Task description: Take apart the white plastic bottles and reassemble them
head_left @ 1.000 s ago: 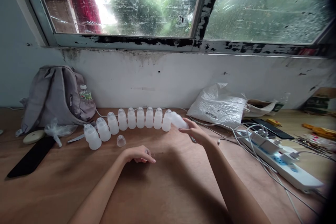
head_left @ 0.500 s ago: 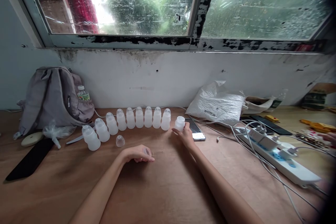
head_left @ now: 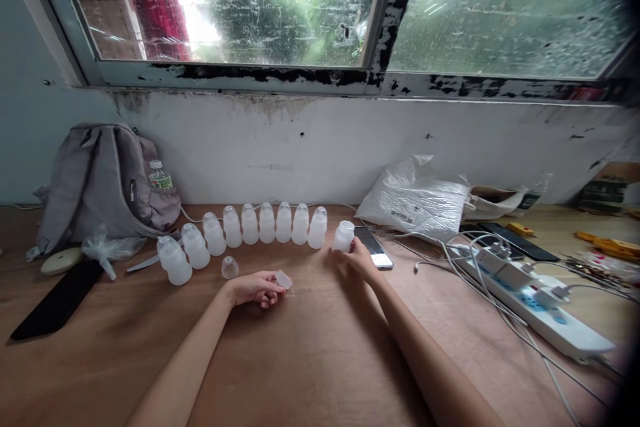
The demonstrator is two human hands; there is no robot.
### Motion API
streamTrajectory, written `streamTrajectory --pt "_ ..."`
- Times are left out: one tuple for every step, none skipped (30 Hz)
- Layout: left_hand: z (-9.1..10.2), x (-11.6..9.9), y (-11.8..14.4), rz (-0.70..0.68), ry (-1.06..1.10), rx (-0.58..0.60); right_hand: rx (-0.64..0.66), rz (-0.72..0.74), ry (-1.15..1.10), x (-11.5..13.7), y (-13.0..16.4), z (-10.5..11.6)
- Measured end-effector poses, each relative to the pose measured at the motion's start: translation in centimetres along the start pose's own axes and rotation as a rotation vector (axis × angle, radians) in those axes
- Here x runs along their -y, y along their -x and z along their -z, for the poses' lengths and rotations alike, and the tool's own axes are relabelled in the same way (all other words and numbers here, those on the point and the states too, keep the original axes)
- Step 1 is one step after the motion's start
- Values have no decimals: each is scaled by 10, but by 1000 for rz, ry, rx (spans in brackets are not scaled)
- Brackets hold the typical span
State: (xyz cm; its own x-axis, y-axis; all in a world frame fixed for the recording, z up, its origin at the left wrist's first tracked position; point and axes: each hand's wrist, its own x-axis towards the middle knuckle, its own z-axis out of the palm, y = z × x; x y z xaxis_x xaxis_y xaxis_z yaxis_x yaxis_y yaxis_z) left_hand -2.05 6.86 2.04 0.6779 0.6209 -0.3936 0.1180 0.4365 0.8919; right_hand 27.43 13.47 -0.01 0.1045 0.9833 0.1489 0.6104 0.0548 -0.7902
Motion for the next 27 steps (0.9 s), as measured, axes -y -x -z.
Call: streamTrajectory --pt "1 0 0 -21 1 9 -32 6 11 -1 1 -4" --pt "1 1 1 -44 8 13 -67 15 20 -1 1 -8" --pt "2 1 1 -67 19 10 -100 26 26 -2 2 -13" --pt "2 1 1 -85 33 -2 -128 39 32 -2 2 -17" --pt "2 2 2 -96 46 -18 -149 52 36 -3 3 -20" --pt "1 2 2 -103 54 -36 -163 65 41 -4 3 -23" --pt "1 1 2 -103 55 -49 -170 77 47 -5 2 -25" --pt "0 1 2 -97 49 -56 -171 89 54 -6 2 -26" --pt "0 1 2 -88 39 -59 -170 100 61 -7 2 -26" --pt "-1 0 2 -80 29 -57 -169 109 68 -8 1 -26" --pt "-1 0 2 -75 21 -56 -169 116 75 -9 0 -26" --pt "-1 0 2 -74 18 -55 -171 123 83 -10 0 -26" --pt "-1 0 2 -77 21 -57 -174 128 90 -10 -1 -26" --pt "-1 0 2 -83 33 -61 -178 134 99 -11 -2 -27" --pt "-1 1 2 -90 49 -68 -181 139 107 -12 -2 -27" --pt "-1 2 2 -97 66 -77 -184 144 116 -13 -3 -28" --pt "-1 2 2 -103 81 -87 -185 148 124 -13 -3 -29" --pt "-1 3 2 -108 92 -99 -185 150 130 -14 -4 -30" --pt "-1 4 2 -113 99 -112 -183 152 135 -15 -4 -30" --pt "-1 5 1 -116 103 -125 -183 156 137 -15 -5 -31" --pt "-2 5 1 -120 104 -135 -186 166 137 -15 -5 -31" --pt "-2 5 1 -124 106 -144 -199 181 135 -16 -5 -31" --pt "-2 6 1 -127 107 -149 -222 202 133 -16 -5 -32" --pt "-2 6 0 -128 108 -151 -253 225 132 -16 -4 -32" --pt "-2 6 -1 -130 108 -153 -286 251 132 -15 -3 -32" --pt "-2 7 -1 -132 109 -158 -315 277 134 -14 -2 -32" --pt "-2 7 -2 -134 110 -164 -337 302 137 -13 -1 -32"
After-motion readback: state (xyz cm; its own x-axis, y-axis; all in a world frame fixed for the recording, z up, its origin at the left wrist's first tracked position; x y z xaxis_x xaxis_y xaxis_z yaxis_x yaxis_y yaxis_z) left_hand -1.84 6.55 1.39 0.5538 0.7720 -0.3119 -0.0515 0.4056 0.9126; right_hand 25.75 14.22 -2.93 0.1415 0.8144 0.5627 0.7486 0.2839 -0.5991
